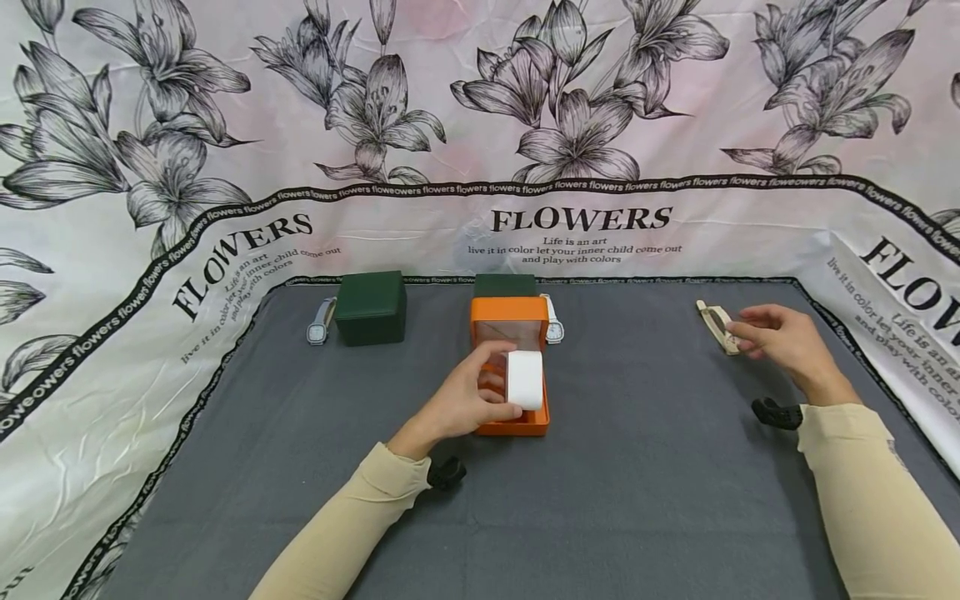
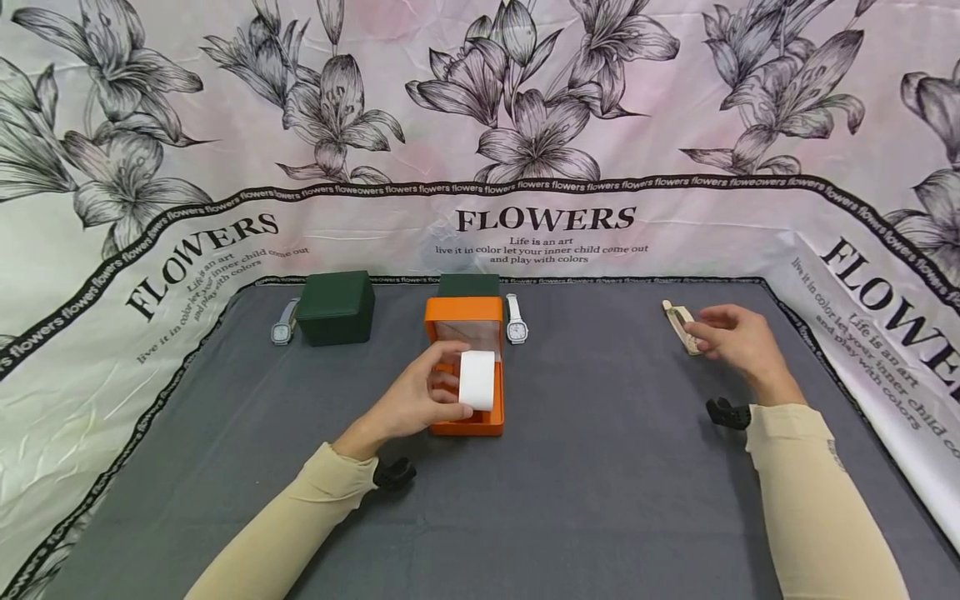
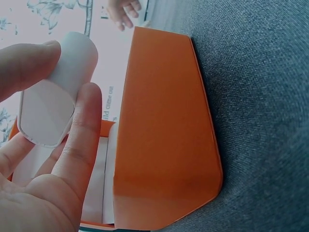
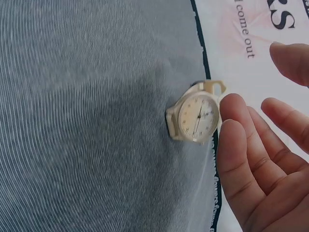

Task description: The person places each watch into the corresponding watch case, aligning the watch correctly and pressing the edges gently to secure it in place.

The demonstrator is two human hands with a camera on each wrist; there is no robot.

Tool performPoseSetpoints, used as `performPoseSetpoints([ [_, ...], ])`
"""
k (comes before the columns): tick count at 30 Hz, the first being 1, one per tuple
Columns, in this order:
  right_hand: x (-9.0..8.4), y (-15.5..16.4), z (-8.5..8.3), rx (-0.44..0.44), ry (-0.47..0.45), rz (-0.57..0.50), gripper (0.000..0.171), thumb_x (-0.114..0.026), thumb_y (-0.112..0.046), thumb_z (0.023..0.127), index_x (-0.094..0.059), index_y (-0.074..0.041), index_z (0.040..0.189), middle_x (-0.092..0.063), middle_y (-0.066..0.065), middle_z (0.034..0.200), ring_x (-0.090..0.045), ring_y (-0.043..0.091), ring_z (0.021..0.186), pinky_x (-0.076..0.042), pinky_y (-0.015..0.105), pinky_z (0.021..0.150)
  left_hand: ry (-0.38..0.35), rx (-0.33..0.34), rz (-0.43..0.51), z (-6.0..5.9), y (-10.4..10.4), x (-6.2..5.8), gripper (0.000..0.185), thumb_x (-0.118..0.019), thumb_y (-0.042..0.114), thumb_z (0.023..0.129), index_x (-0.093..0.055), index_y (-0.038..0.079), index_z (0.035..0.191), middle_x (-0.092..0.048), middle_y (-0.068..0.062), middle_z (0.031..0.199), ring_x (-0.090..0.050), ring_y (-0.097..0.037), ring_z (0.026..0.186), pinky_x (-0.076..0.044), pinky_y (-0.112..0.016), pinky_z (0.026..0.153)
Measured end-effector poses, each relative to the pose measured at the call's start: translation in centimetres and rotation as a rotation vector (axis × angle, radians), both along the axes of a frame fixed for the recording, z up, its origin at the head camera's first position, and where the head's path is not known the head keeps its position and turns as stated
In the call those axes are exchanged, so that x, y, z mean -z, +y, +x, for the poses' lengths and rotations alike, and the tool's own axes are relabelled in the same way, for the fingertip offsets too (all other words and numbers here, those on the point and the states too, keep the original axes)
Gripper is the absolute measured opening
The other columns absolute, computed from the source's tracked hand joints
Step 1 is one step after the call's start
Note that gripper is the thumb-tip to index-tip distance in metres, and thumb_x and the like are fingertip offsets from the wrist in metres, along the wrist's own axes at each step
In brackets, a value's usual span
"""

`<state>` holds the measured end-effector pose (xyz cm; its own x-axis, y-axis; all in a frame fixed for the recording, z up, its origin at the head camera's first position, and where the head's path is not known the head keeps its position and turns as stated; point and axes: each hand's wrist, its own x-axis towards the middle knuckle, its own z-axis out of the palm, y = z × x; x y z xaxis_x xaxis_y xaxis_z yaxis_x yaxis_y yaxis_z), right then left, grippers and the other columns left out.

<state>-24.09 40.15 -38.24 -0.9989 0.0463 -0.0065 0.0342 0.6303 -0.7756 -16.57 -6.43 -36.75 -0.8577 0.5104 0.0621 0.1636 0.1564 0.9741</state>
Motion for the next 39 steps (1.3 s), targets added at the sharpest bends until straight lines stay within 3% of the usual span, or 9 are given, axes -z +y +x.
performPoseSetpoints([
  [8, 0.6, 0.9, -0.4, -0.040, -0.051, 0.077, 0.066, -0.062, -0.037, 0.093, -0.041, 0.011, 0.132, -0.058, 0.021, 0.109, -0.064, 0.011, 0.073, -0.054, 0.033, 0.063, -0.005, -0.004, -0.005, 0.0, 0.1, 0.1, 0.073, -0.074, -0.007, 0.077, -0.038, 0.008, 0.139, -0.045, -0.017, 0.125, -0.058, -0.034, 0.097, -0.053, -0.040, 0.082],
  [13, 1.0, 1.4, -0.6, -0.082, -0.080, 0.086, 0.064, -0.062, -0.033, 0.094, -0.040, 0.012, 0.133, -0.050, 0.033, 0.121, -0.064, 0.011, 0.073, -0.054, 0.032, 0.062, -0.003, -0.004, -0.010, 0.0, 0.1, 0.1, 0.073, -0.074, -0.007, 0.077, -0.038, 0.008, 0.139, -0.044, -0.017, 0.125, -0.058, -0.033, 0.097, -0.053, -0.040, 0.082],
  [28, 2.3, 1.9, -1.1, -0.122, -0.079, 0.164, 0.050, -0.060, -0.017, 0.094, -0.041, 0.016, 0.126, -0.056, 0.034, 0.111, -0.059, 0.005, 0.068, -0.050, 0.029, 0.057, -0.016, 0.001, -0.010, 0.1, 0.0, 0.2, 0.074, -0.074, -0.006, 0.078, -0.037, 0.008, 0.140, -0.044, -0.016, 0.126, -0.058, -0.032, 0.097, -0.053, -0.038, 0.081],
  [33, 2.5, 1.7, -1.2, -0.105, -0.057, 0.171, 0.043, -0.061, -0.012, 0.092, -0.045, 0.016, 0.121, -0.063, 0.021, 0.096, -0.057, 0.004, 0.064, -0.048, 0.028, 0.054, -0.010, 0.001, -0.008, 0.0, 0.0, 0.3, 0.074, -0.074, -0.006, 0.078, -0.037, 0.008, 0.140, -0.044, -0.016, 0.126, -0.058, -0.032, 0.097, -0.053, -0.039, 0.082],
  [39, 2.4, 1.5, -1.1, -0.089, -0.053, 0.194, 0.039, -0.063, -0.017, 0.092, -0.049, 0.012, 0.116, -0.063, 0.007, 0.084, -0.055, 0.007, 0.063, -0.048, 0.028, 0.054, -0.007, 0.001, -0.003, 0.0, 0.0, 0.3, 0.073, -0.074, -0.006, 0.078, -0.037, 0.009, 0.140, -0.045, -0.016, 0.125, -0.058, -0.032, 0.097, -0.053, -0.039, 0.082],
])
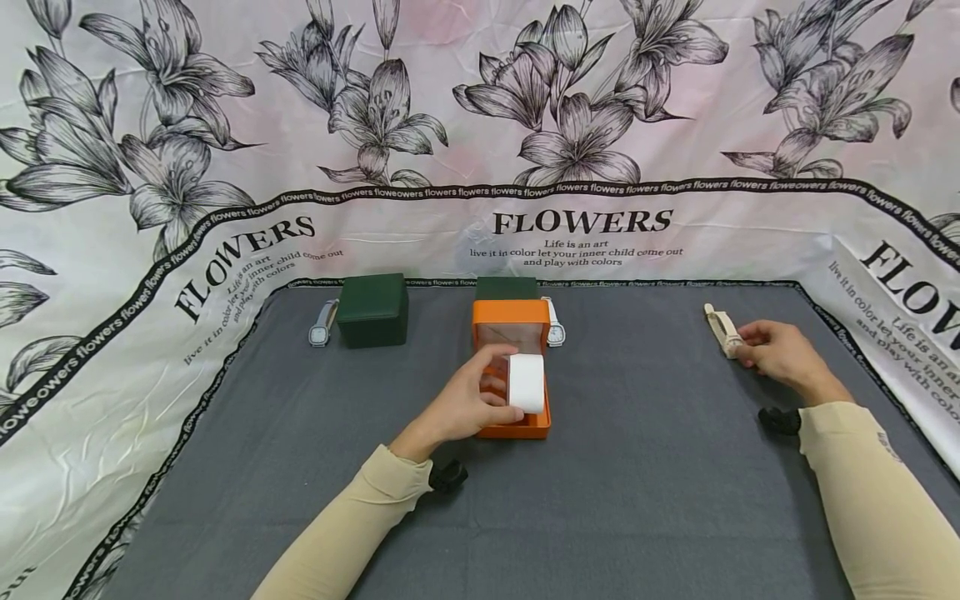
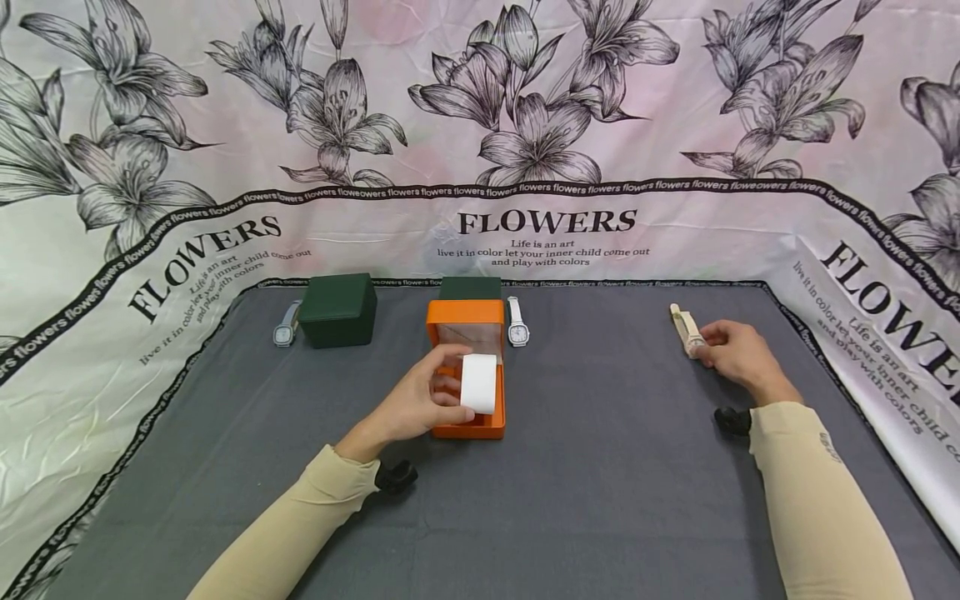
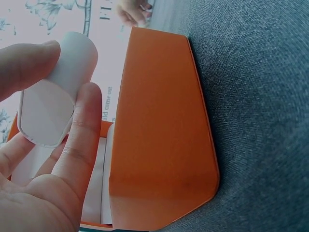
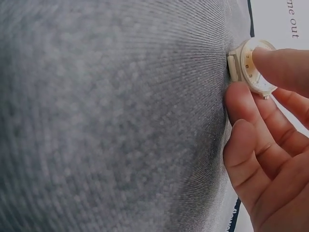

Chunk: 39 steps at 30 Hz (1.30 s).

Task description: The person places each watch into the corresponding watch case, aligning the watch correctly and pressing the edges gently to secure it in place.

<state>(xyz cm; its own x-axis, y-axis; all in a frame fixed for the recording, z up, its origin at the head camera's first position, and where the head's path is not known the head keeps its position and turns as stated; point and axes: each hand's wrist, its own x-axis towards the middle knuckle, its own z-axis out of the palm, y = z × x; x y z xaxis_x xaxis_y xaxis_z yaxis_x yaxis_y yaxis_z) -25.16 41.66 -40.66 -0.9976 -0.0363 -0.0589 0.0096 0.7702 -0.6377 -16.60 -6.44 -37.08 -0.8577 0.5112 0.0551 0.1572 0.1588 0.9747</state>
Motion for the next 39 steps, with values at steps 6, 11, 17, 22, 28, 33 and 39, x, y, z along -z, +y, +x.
performPoseSetpoints([
  [6, -0.1, -0.4, 0.2, -0.001, 0.049, 0.044, 0.039, -0.066, -0.026, 0.091, -0.056, 0.007, 0.108, -0.063, 0.007, 0.084, -0.053, 0.006, 0.064, -0.045, 0.027, 0.056, 0.006, 0.000, 0.004, -0.1, 0.0, 0.0, 0.073, -0.074, -0.007, 0.078, -0.037, 0.007, 0.140, -0.045, -0.017, 0.125, -0.058, -0.033, 0.097, -0.053, -0.039, 0.082],
  [11, -0.1, -1.0, 0.2, 0.012, 0.122, 0.098, 0.037, -0.067, -0.031, 0.090, -0.061, 0.002, 0.104, -0.064, 0.009, 0.088, -0.051, 0.009, 0.070, -0.040, 0.025, 0.059, 0.011, 0.007, 0.004, -0.1, 0.0, 0.1, 0.075, -0.074, -0.007, 0.078, -0.035, 0.003, 0.141, -0.045, -0.018, 0.124, -0.058, -0.034, 0.097, -0.053, -0.038, 0.081],
  [17, -1.2, -2.3, 0.0, 0.008, 0.126, 0.098, 0.042, -0.064, -0.038, 0.091, -0.060, 0.000, 0.109, -0.062, 0.014, 0.097, -0.052, 0.017, 0.078, -0.041, 0.028, 0.063, 0.005, 0.000, -0.002, -0.1, 0.2, 0.0, 0.075, -0.074, -0.007, 0.078, -0.035, 0.005, 0.141, -0.045, -0.017, 0.124, -0.058, -0.033, 0.097, -0.053, -0.037, 0.081],
  [22, -2.0, -4.1, 0.2, -0.037, 0.143, 0.067, 0.038, -0.064, -0.034, 0.092, -0.061, 0.001, 0.109, -0.062, 0.015, 0.098, -0.053, 0.015, 0.077, -0.043, 0.028, 0.061, 0.009, -0.003, -0.001, -0.1, 0.3, -0.1, 0.074, -0.074, -0.008, 0.077, -0.037, 0.006, 0.140, -0.044, -0.017, 0.125, -0.058, -0.034, 0.097, -0.053, -0.037, 0.081],
  [28, -2.6, -6.7, 1.1, -0.077, 0.195, 0.052, 0.033, -0.064, -0.030, 0.093, -0.062, -0.001, 0.107, -0.062, 0.014, 0.096, -0.054, 0.014, 0.077, -0.045, 0.026, 0.059, 0.021, -0.001, 0.004, -0.1, 0.3, -0.2, 0.074, -0.074, -0.008, 0.077, -0.037, 0.006, 0.140, -0.045, -0.018, 0.125, -0.058, -0.033, 0.097, -0.053, -0.039, 0.081],
  [33, -3.1, -8.8, 1.8, -0.117, 0.221, 0.028, 0.032, -0.064, -0.030, 0.093, -0.062, -0.001, 0.107, -0.062, 0.013, 0.096, -0.056, 0.021, 0.081, -0.046, 0.028, 0.061, 0.021, 0.002, 0.003, 0.0, 0.2, -0.2, 0.074, -0.074, -0.008, 0.077, -0.037, 0.005, 0.140, -0.045, -0.018, 0.125, -0.058, -0.033, 0.097, -0.053, -0.039, 0.082],
  [39, -3.2, -10.9, 2.8, -0.127, 0.261, -0.028, 0.029, -0.067, -0.028, 0.091, -0.063, -0.004, 0.106, -0.063, 0.011, 0.096, -0.057, 0.016, 0.080, -0.047, 0.024, 0.063, 0.018, 0.011, 0.003, -0.1, 0.2, -0.1, 0.075, -0.073, -0.008, 0.078, -0.035, 0.003, 0.141, -0.044, -0.018, 0.126, -0.058, -0.033, 0.097, -0.053, -0.038, 0.081],
])
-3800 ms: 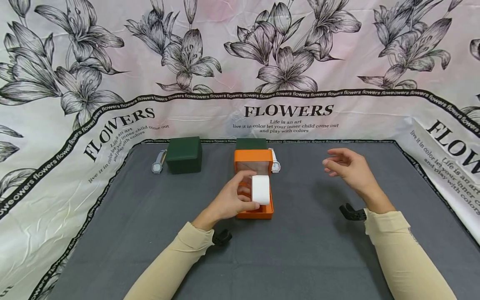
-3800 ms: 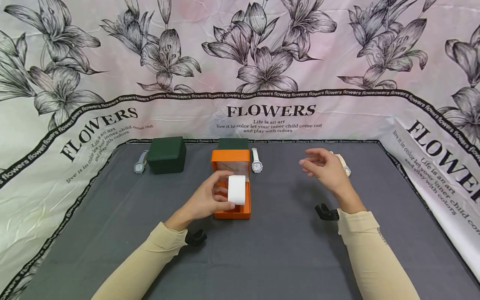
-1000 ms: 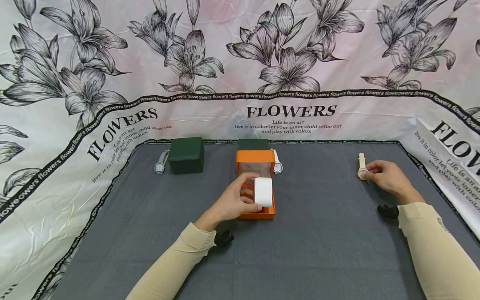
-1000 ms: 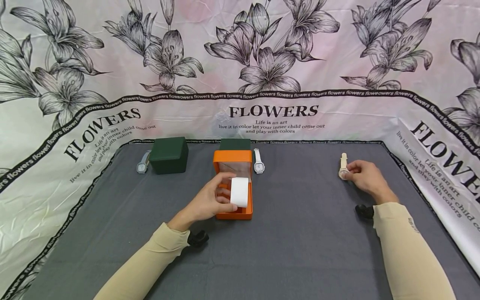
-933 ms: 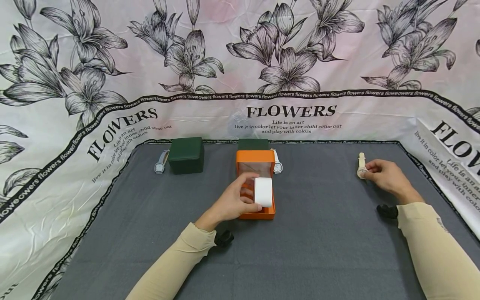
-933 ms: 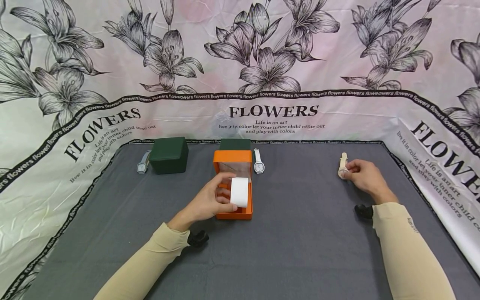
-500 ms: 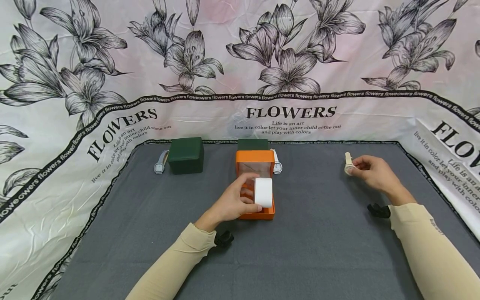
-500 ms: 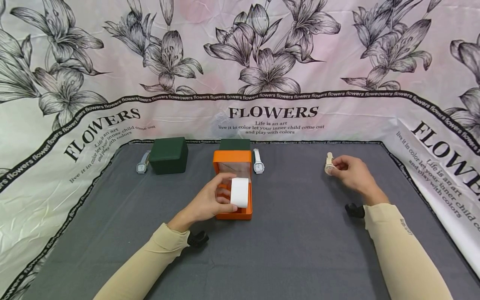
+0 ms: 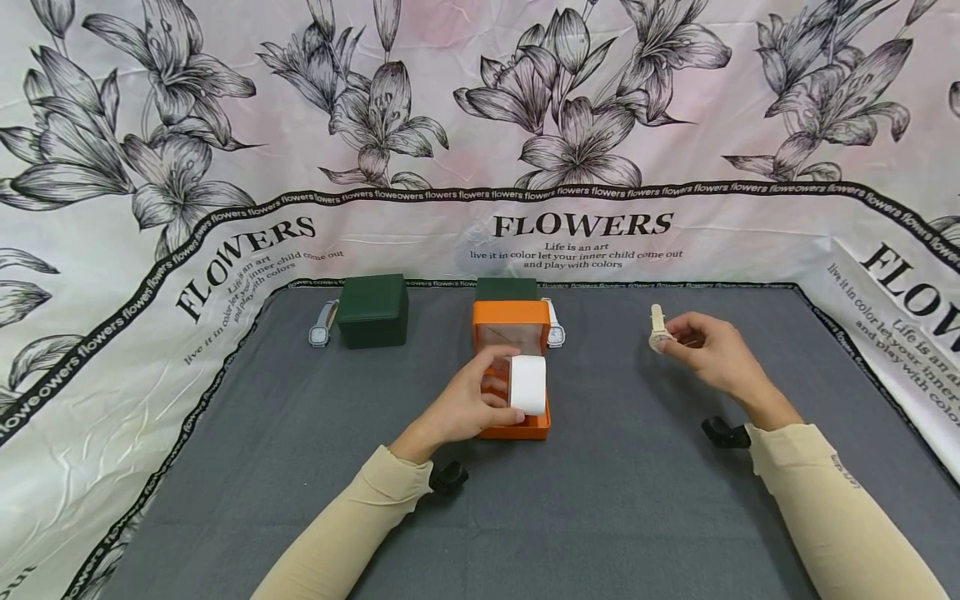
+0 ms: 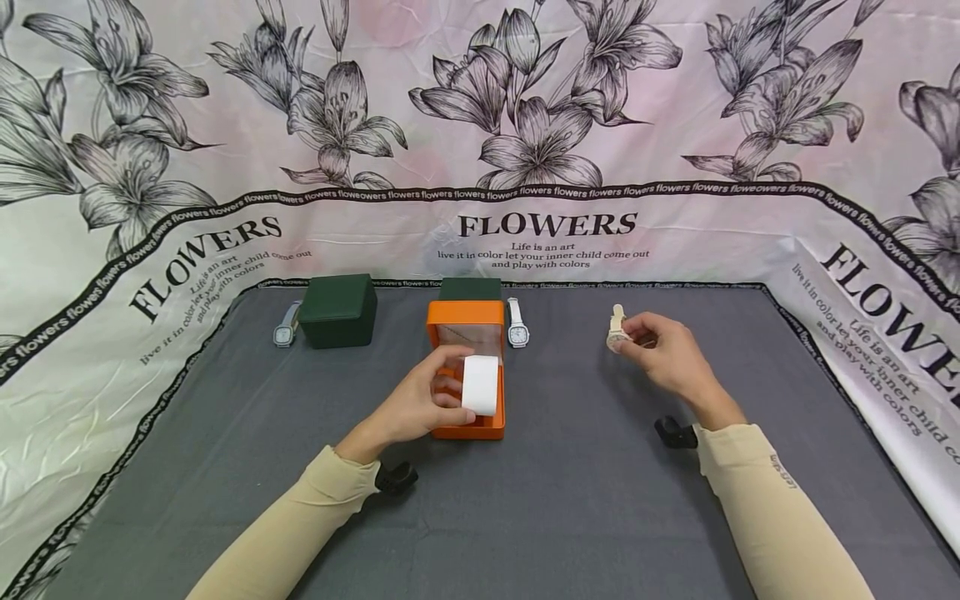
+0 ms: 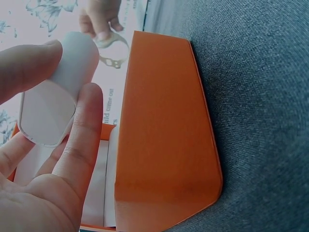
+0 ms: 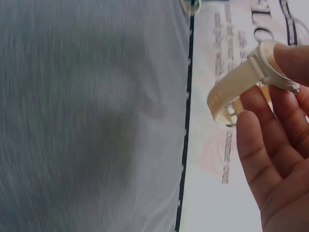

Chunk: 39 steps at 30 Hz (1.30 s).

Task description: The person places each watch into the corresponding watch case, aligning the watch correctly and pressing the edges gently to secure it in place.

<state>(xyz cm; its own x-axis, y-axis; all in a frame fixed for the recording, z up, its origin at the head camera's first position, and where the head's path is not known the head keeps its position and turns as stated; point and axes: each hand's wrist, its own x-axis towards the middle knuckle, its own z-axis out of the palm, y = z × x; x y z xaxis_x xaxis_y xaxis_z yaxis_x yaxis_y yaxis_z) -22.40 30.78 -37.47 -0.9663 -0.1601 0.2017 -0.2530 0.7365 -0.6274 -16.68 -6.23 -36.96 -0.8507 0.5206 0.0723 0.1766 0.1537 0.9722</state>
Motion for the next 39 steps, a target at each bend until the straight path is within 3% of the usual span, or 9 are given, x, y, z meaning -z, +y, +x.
performPoseSetpoints([
  [11, 0.1, -3.4, 2.3, -0.053, 0.052, -0.099, 0.022, -0.070, -0.027, 0.089, -0.064, -0.011, 0.102, -0.064, 0.005, 0.093, -0.060, 0.012, 0.078, -0.048, 0.023, 0.064, 0.011, -0.005, 0.005, 0.2, 0.2, 0.0, 0.075, -0.073, -0.008, 0.077, -0.035, 0.002, 0.141, -0.044, -0.019, 0.126, -0.058, -0.034, 0.098, -0.053, -0.038, 0.082],
  [22, 0.1, -5.7, 4.5, -0.177, 0.078, -0.181, 0.015, -0.073, -0.016, 0.086, -0.066, -0.013, 0.098, -0.064, 0.001, 0.090, -0.059, 0.012, 0.075, -0.047, 0.023, 0.064, 0.016, -0.007, 0.001, 0.6, 0.5, -0.1, 0.074, -0.074, -0.008, 0.078, -0.036, 0.004, 0.140, -0.045, -0.019, 0.125, -0.058, -0.034, 0.097, -0.053, -0.038, 0.082],
  [32, -2.9, -9.4, 7.4, -0.289, 0.065, -0.235, 0.015, -0.072, 0.001, 0.082, -0.066, -0.005, 0.095, -0.065, 0.006, 0.087, -0.059, 0.015, 0.075, -0.048, 0.023, 0.068, 0.026, -0.006, 0.002, 0.9, 0.8, -0.2, 0.074, -0.073, -0.011, 0.077, -0.037, 0.006, 0.139, -0.047, -0.019, 0.122, -0.059, -0.033, 0.095, -0.054, -0.037, 0.079],
  [39, -1.8, -10.1, 7.2, -0.376, 0.091, -0.269, 0.018, -0.072, -0.001, 0.083, -0.067, -0.013, 0.096, -0.064, -0.001, 0.089, -0.058, 0.014, 0.076, -0.048, 0.024, 0.070, 0.043, 0.005, -0.002, 1.1, 0.8, -0.4, 0.075, -0.073, -0.009, 0.077, -0.036, 0.002, 0.140, -0.045, -0.018, 0.127, -0.058, -0.033, 0.094, -0.053, -0.037, 0.080],
])
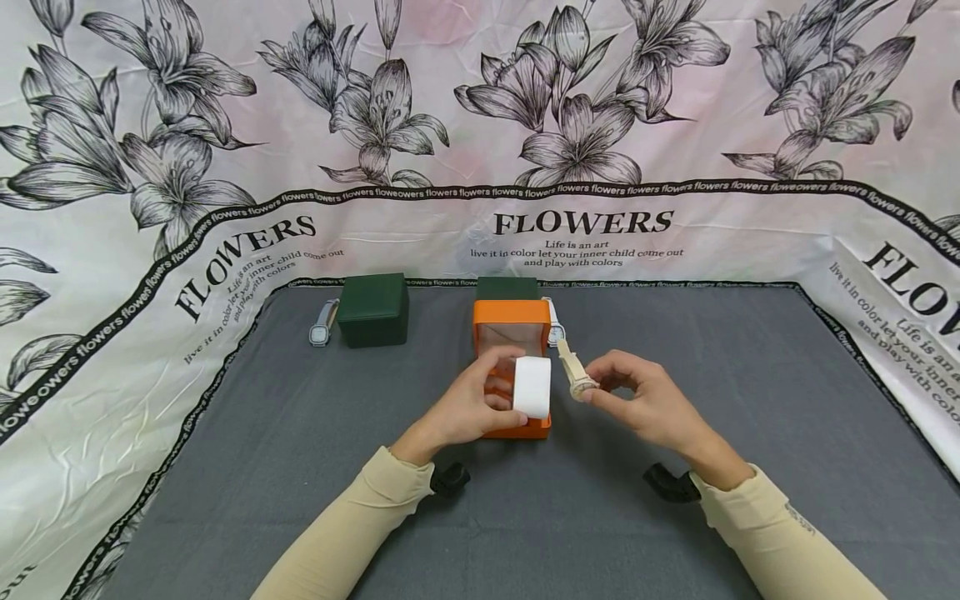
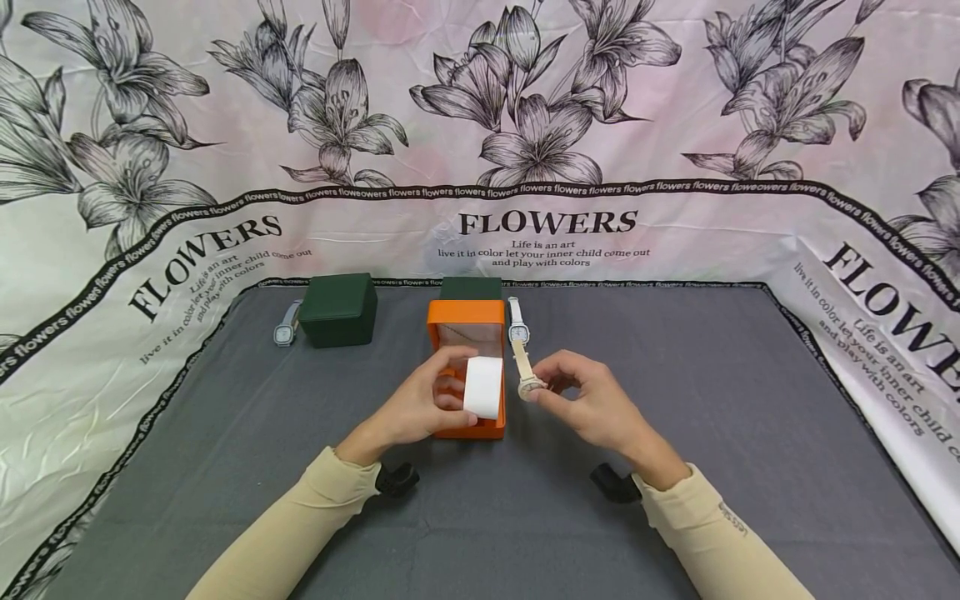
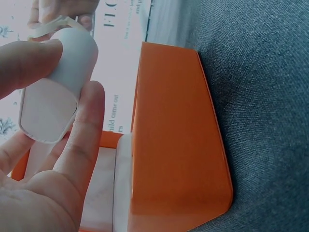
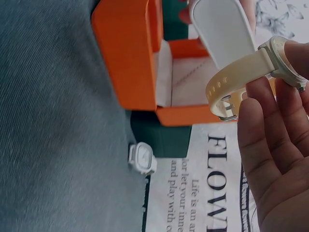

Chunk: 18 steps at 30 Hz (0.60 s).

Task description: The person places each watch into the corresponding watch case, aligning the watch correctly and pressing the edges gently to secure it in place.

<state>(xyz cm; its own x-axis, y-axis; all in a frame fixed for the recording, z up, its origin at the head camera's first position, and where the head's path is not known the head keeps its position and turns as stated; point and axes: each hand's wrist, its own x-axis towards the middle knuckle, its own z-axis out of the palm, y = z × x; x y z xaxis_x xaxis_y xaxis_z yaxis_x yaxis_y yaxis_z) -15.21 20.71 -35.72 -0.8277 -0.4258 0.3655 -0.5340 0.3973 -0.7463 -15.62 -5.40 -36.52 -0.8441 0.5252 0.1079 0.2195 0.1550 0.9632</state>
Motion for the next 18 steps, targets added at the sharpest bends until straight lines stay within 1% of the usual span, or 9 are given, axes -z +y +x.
performPoseSetpoints([
  [3, 0.75, 0.02, -0.35, -0.044, 0.008, -0.015, 0.019, -0.072, -0.005, 0.085, -0.067, -0.019, 0.096, -0.063, -0.005, 0.091, -0.059, 0.012, 0.077, -0.049, 0.026, 0.070, -0.002, 0.012, -0.015, 0.10, -0.05, -0.08, 0.074, -0.074, -0.007, 0.078, -0.036, 0.003, 0.140, -0.044, -0.017, 0.129, -0.059, -0.032, 0.095, -0.053, -0.035, 0.080],
  [6, 0.98, -0.08, -0.43, -0.080, 0.018, -0.031, 0.018, -0.072, -0.008, 0.085, -0.066, -0.021, 0.096, -0.063, -0.006, 0.091, -0.059, 0.011, 0.078, -0.050, 0.026, 0.070, -0.002, 0.023, -0.013, 0.12, 0.02, -0.14, 0.074, -0.074, -0.007, 0.078, -0.036, 0.003, 0.140, -0.045, -0.018, 0.128, -0.059, -0.032, 0.095, -0.053, -0.036, 0.080],
  [10, 0.92, -0.35, -0.51, -0.110, 0.050, -0.034, 0.017, -0.072, -0.009, 0.086, -0.066, -0.021, 0.097, -0.063, -0.006, 0.091, -0.059, 0.011, 0.078, -0.050, 0.025, 0.070, -0.001, 0.035, -0.006, 0.14, 0.14, -0.15, 0.074, -0.074, -0.008, 0.077, -0.036, 0.001, 0.140, -0.047, -0.017, 0.126, -0.059, -0.031, 0.094, -0.053, -0.037, 0.080],
  [13, 0.89, -0.54, -0.60, -0.116, 0.056, -0.032, 0.018, -0.071, -0.008, 0.086, -0.066, -0.021, 0.098, -0.062, -0.007, 0.092, -0.058, 0.010, 0.078, -0.050, 0.025, 0.069, -0.005, 0.044, -0.013, 0.16, 0.17, -0.12, 0.074, -0.074, -0.007, 0.078, -0.035, 0.001, 0.140, -0.048, -0.016, 0.125, -0.059, -0.031, 0.095, -0.053, -0.037, 0.081],
  [16, 0.87, -0.71, -0.58, -0.119, 0.037, -0.029, 0.019, -0.071, -0.006, 0.086, -0.066, -0.020, 0.098, -0.062, -0.007, 0.091, -0.058, 0.010, 0.078, -0.050, 0.025, 0.070, -0.010, 0.048, -0.016, 0.14, 0.21, -0.10, 0.073, -0.074, -0.007, 0.078, -0.036, 0.002, 0.140, -0.047, -0.016, 0.126, -0.059, -0.030, 0.095, -0.053, -0.036, 0.081],
  [18, 0.72, -0.88, -0.44, -0.126, 0.022, -0.032, 0.020, -0.070, -0.002, 0.086, -0.066, -0.017, 0.098, -0.062, -0.004, 0.091, -0.058, 0.011, 0.078, -0.050, 0.026, 0.070, -0.013, 0.043, -0.010, 0.13, 0.24, -0.12, 0.073, -0.074, -0.007, 0.078, -0.036, 0.002, 0.140, -0.047, -0.016, 0.126, -0.059, -0.031, 0.095, -0.053, -0.036, 0.081],
])
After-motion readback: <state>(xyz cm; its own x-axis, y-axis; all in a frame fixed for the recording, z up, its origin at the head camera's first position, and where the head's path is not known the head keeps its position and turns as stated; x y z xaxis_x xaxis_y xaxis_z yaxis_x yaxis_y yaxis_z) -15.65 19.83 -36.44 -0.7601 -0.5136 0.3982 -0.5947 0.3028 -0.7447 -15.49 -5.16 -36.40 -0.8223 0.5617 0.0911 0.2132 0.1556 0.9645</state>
